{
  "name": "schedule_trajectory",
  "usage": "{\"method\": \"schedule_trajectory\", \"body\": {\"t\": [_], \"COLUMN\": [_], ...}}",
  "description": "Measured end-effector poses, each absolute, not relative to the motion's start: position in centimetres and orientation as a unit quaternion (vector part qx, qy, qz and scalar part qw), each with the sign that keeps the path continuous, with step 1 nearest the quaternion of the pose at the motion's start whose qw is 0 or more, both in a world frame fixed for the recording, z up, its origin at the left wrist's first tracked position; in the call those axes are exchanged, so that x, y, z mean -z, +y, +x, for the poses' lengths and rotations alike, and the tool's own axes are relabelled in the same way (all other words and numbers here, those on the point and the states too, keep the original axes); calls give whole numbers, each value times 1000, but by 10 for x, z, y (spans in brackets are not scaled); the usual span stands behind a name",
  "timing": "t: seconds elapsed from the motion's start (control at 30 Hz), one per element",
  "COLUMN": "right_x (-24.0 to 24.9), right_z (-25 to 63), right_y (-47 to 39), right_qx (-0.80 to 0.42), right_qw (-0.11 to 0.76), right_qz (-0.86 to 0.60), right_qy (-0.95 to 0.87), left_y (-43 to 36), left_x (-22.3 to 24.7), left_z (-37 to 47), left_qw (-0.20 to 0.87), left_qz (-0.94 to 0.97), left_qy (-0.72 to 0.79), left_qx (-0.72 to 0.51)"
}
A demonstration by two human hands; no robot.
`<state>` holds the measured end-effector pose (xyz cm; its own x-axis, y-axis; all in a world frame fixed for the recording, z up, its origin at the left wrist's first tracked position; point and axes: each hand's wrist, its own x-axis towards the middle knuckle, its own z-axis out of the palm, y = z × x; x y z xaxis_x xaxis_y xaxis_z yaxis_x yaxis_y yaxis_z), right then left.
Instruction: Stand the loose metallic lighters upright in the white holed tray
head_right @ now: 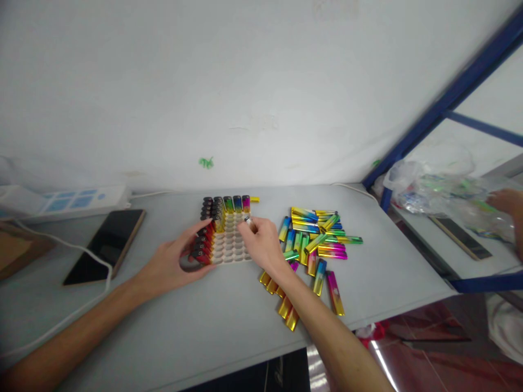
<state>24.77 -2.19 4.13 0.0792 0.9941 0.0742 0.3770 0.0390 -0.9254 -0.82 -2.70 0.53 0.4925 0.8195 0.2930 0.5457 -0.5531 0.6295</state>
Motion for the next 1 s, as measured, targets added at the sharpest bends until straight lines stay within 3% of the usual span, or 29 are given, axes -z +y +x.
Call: {"method": "schedule_trajectory", "body": {"t": [0.37, 0.47, 0.6, 0.83, 1.0], "right_x": [-38, -40, -51, -57, -42], "right_z": [254, 258, 258, 254, 246], "right_y": [-21, -18, -17, -10, -6], "right_qx": [-387, -337, -253, -262, -200], "right_qw": [449, 440, 390, 330, 254], "right_qz": [-511, -489, -501, -467, -461], "right_qy": [-623, -674, -730, -778, -826], "left_y": [-28, -27, -28, -30, -29], "left_x": [-6, -5, -5, -8, -4], "left_z": [-7, -7, -7, -6, -7], "left_qw": [244, 246, 254, 265, 270], "left_qz": [828, 828, 824, 816, 813], "left_qy": [412, 409, 412, 433, 436], "left_qx": [-293, -295, -294, -276, -275]}}
